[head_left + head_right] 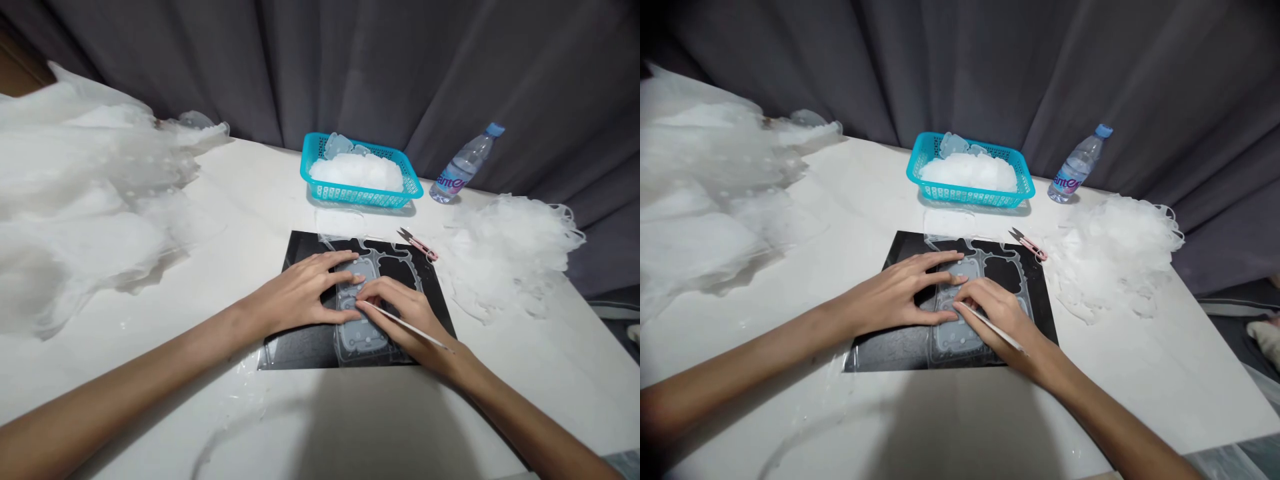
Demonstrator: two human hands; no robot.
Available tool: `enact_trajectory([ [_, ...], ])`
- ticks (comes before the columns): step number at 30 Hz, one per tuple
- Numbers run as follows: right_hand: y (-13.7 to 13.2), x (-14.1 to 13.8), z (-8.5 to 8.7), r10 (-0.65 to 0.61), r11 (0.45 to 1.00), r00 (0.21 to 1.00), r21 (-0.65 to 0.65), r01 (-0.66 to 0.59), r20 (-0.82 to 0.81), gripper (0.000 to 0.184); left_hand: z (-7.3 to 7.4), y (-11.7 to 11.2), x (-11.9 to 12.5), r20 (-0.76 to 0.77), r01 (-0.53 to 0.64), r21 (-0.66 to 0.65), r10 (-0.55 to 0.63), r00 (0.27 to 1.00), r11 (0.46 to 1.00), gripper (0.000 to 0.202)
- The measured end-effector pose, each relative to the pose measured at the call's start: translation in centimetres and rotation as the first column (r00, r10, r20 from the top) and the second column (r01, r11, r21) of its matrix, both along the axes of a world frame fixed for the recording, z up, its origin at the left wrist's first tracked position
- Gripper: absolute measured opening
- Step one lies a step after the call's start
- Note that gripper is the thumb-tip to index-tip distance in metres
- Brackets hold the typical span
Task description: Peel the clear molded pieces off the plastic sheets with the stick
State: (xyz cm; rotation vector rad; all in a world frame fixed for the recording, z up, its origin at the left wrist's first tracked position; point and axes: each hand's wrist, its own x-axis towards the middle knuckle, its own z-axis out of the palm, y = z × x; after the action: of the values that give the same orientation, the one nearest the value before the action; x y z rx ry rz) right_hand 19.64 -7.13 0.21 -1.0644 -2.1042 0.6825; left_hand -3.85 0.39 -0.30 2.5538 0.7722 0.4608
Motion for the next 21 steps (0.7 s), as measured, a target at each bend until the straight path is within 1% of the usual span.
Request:
enact_trajectory([
  [4, 0.1, -0.5, -0.4, 0.013, 0.990, 0.999, 0.140, -0.017, 0.031, 0.010, -0.1, 0.0, 0.0, 0.017, 0.001, 0.000, -0.001, 1.000, 1.000, 0.055],
  [6, 0.3, -0.7, -0.4, 0.021, 0.983, 0.998, 0.182, -0.033, 0.065, 0.011, -0.2, 0.1, 0.1, 0.018, 0.003, 0.004, -0.003, 1.000, 1.000, 0.055],
  [8, 0.4, -0.6, -0.1, 0.034, 0.980, 0.993, 0.192, -0.055, 0.111, 0.012, -0.3, 0.2, 0.1, 0.010, 0.003, 0.010, -0.003, 1.000, 1.000, 0.056],
  [11, 0.4, 0.2, 0.8, 0.045, 0.987, 0.984, 0.142, -0.070, 0.173, 0.013, -0.3, 0.1, 0.1, 0.005, -0.004, 0.008, 0.004, 1.000, 1.000, 0.059],
  [13, 0.4, 1.0, 1.5, 0.057, 0.996, 0.981, 0.059, -0.069, 0.188, 0.012, -0.3, 0.1, 0.1, 0.009, -0.013, 0.010, 0.013, 1.000, 1.000, 0.060],
  [16, 0.3, 2.1, 2.0, 0.065, 0.997, 0.990, -0.049, -0.059, 0.127, 0.008, -0.3, 0.0, 0.1, -0.003, -0.012, 0.014, 0.012, 1.000, 1.000, 0.061],
  [18, 0.4, 2.3, 1.9, 0.065, 0.996, 0.995, -0.063, -0.061, 0.070, 0.007, -0.3, 0.1, 0.1, -0.006, -0.010, 0.013, 0.010, 1.000, 1.000, 0.063],
  [21, 0.5, 2.2, 1.2, 0.097, 0.995, 0.994, -0.029, -0.096, 0.050, 0.008, -0.6, 0.2, 0.1, 0.021, -0.012, 0.021, 0.012, 1.000, 1.000, 0.064],
])
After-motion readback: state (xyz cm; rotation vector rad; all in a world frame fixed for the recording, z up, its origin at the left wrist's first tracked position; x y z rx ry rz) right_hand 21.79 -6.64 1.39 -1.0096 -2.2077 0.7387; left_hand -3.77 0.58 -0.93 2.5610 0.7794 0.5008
